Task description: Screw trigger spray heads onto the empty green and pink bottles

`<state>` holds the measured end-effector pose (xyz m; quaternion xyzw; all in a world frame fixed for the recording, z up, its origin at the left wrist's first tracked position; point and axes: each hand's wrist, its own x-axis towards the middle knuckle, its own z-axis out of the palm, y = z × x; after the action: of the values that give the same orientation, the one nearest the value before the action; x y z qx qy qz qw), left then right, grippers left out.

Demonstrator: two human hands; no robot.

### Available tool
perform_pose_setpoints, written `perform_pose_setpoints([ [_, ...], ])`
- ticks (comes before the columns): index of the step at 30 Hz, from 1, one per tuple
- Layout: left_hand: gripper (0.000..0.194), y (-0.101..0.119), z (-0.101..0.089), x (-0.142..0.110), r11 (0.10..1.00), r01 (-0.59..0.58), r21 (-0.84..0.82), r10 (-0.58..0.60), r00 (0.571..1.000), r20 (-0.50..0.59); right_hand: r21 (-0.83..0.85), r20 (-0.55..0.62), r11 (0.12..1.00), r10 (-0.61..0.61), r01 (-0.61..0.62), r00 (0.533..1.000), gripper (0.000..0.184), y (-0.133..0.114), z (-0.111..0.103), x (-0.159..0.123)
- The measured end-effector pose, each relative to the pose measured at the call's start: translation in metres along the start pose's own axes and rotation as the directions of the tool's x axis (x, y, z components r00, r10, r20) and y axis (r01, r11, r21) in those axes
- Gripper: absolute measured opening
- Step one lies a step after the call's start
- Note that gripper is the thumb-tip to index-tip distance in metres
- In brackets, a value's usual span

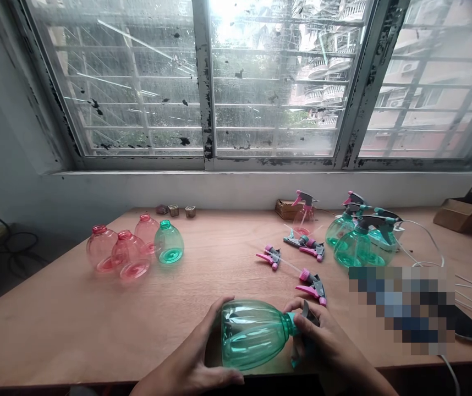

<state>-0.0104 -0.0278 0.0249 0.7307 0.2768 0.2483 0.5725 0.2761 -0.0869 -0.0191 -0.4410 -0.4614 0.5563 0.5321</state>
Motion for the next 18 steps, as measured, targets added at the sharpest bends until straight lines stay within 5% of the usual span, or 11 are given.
perform_pose_setpoints([
  [6, 0.098, -0.004, 0.002, 0.002, 0.998, 0.037, -0.052, -0.035, 0.999, 0.032, -0.004, 0.008, 1.000, 0.004, -0.004, 1.000, 0.053, 0.004, -0.003, 0.004],
  [11, 0.092, -0.007, -0.001, 0.003, 0.998, -0.043, -0.043, 0.048, 0.991, 0.124, -0.006, -0.002, 1.000, 0.006, -0.006, 1.000, 0.054, 0.001, -0.003, 0.004],
  [18, 0.107, -0.013, -0.004, -0.001, 0.995, -0.059, 0.079, 0.055, 0.997, 0.052, 0.011, 0.012, 0.999, -0.031, 0.031, 0.999, 0.051, 0.003, -0.004, 0.004],
])
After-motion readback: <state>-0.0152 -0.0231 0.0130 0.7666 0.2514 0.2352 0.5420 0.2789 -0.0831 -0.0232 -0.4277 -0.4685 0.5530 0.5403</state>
